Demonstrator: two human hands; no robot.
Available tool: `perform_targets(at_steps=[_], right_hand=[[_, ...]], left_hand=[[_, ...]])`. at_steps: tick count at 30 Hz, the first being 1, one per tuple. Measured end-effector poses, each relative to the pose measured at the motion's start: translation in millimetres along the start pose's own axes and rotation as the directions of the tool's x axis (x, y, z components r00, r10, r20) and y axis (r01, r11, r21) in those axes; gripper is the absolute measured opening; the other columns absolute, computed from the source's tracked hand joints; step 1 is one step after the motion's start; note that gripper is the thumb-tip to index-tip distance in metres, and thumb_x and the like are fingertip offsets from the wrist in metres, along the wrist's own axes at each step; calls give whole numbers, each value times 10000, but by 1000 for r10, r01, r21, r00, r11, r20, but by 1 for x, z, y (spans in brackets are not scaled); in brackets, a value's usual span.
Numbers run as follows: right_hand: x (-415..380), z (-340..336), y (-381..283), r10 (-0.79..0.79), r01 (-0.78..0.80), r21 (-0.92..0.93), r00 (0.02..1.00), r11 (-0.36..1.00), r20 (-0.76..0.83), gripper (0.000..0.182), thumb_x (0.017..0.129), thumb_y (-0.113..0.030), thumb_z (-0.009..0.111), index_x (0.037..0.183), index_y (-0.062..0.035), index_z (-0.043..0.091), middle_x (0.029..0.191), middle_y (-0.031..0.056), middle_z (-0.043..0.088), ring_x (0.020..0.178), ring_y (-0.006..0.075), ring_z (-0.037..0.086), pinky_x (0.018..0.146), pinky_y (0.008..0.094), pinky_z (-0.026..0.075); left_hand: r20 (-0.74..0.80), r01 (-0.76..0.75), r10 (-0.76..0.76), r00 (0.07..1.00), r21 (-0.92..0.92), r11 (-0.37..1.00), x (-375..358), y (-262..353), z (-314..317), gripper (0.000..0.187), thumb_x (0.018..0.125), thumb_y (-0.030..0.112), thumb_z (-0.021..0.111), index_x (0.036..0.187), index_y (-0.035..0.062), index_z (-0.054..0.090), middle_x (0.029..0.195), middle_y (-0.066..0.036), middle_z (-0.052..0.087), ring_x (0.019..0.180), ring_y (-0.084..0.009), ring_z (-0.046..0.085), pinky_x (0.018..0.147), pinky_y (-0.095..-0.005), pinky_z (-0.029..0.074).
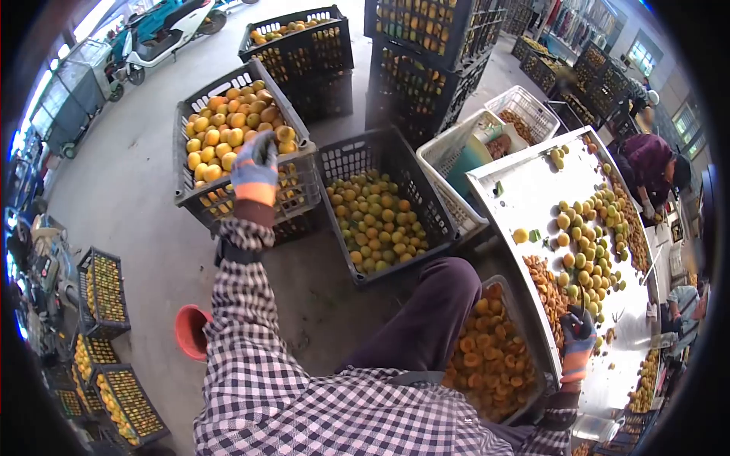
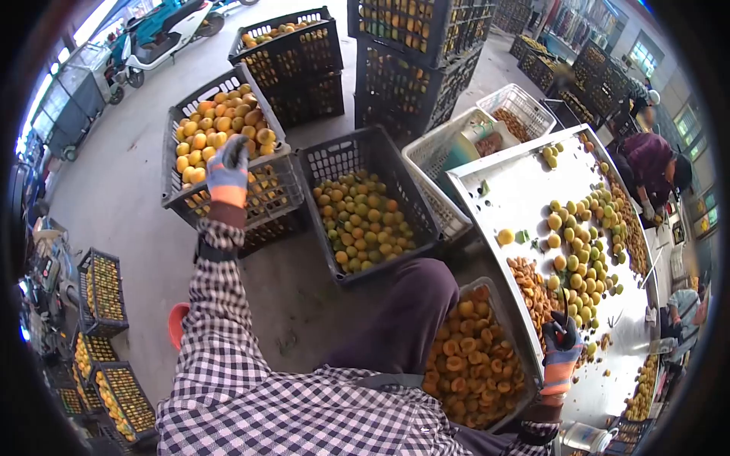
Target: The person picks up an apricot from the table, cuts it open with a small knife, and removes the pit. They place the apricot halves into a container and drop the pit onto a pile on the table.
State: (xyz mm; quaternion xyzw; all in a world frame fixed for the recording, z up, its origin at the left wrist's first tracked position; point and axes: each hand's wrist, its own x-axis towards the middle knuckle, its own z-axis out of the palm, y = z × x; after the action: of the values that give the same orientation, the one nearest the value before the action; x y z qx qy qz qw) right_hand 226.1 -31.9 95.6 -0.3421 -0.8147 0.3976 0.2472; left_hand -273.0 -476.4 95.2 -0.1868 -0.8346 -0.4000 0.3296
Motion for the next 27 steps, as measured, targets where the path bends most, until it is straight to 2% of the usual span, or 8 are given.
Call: perform_targets(at_steps=[7, 11, 13, 17, 20, 23, 24, 27], right_hand=[[-10, 20, -11, 34, -27, 109, 997, 994, -63, 296, 818, 23, 667, 1103, -19, 602, 959, 15, 628, 834, 71, 564, 719, 208, 464], [-20, 3, 32, 18, -11, 59, 992, 998, -123, 339, 805, 28, 675, 1129, -10, 583, 976, 40, 630, 837, 113, 595, 736, 243, 492], [-24, -1, 42, 36, -31, 41, 991, 999, -131, 335, 798, 45, 667, 1119, -4, 583, 959, 54, 624, 803, 139, 608, 722, 263, 505], [-29, 13, 30, 138, -114, 157, 979, 981, -152, 309, 775, 62, 658, 1072, -7, 607, 900, 50, 626, 803, 134, 613, 739, 266, 512], [-34, 17, 9, 120, -102, 189, 989, 977, -87, 310, 772, 17, 686, 1076, 9, 624, 983, 74, 651, 903, 139, 607, 840, 273, 494], [-40, 20, -1, 83, -68, 120, 989, 990, -123, 327, 798, -8, 690, 1113, 6, 604, 1020, 82, 666, 912, 125, 615, 819, 251, 494], [-43, 19, -3, 62, -52, 80, 990, 995, -129, 352, 806, -16, 690, 1143, 1, 589, 1035, 83, 665, 911, 121, 614, 819, 247, 493], [-49, 17, -18, 108, -89, 258, 992, 962, -60, 388, 815, -28, 691, 1164, 12, 527, 1029, 65, 656, 910, 106, 610, 790, 249, 493]], left_hand=[[337, 119, -474, 813, 702, 702, 88, -111, 23, 425, 814, 214, 617, 1237, 182, 581, 1249, -96, 580, 1197, -263, 519, 975, -382, 441], [178, 230, -550, 816, 774, 590, 111, -156, 20, 498, 793, 188, 647, 1280, 190, 544, 1338, -114, 508, 1236, -258, 487, 1013, -379, 411], [431, 282, -663, 612, 664, 692, 119, -171, 15, 574, 758, 213, 713, 1300, 193, 524, 1391, -113, 449, 1275, -263, 442, 1039, -385, 387], [431, -51, -386, 816, 718, 694, 116, -219, 26, 470, 746, 239, 682, 1189, 110, 593, 1139, -210, 609, 1092, -362, 566, 945, -428, 462], [621, 68, -445, 645, 533, 843, 126, -283, 28, 548, 769, 456, 587, 1158, 69, 592, 1145, -187, 615, 1033, -354, 591, 854, -459, 476], [885, -714, -99, 455, 429, 553, 126, -361, 47, 664, 824, 505, 544, 1328, 81, 458, 1300, -150, 541, 1176, -292, 532, 967, -382, 440], [540, -110, -168, 825, 444, 889, 131, -366, 57, 653, 831, 371, 602, 1365, 57, 398, 1349, -130, 501, 1203, -262, 510, 984, -361, 436], [270, 193, -255, 929, 236, 952, 148, -312, 69, 671, 714, 63, 771, 1301, -14, 456, 1204, -106, 572, 1047, -218, 544, 915, -311, 452]])
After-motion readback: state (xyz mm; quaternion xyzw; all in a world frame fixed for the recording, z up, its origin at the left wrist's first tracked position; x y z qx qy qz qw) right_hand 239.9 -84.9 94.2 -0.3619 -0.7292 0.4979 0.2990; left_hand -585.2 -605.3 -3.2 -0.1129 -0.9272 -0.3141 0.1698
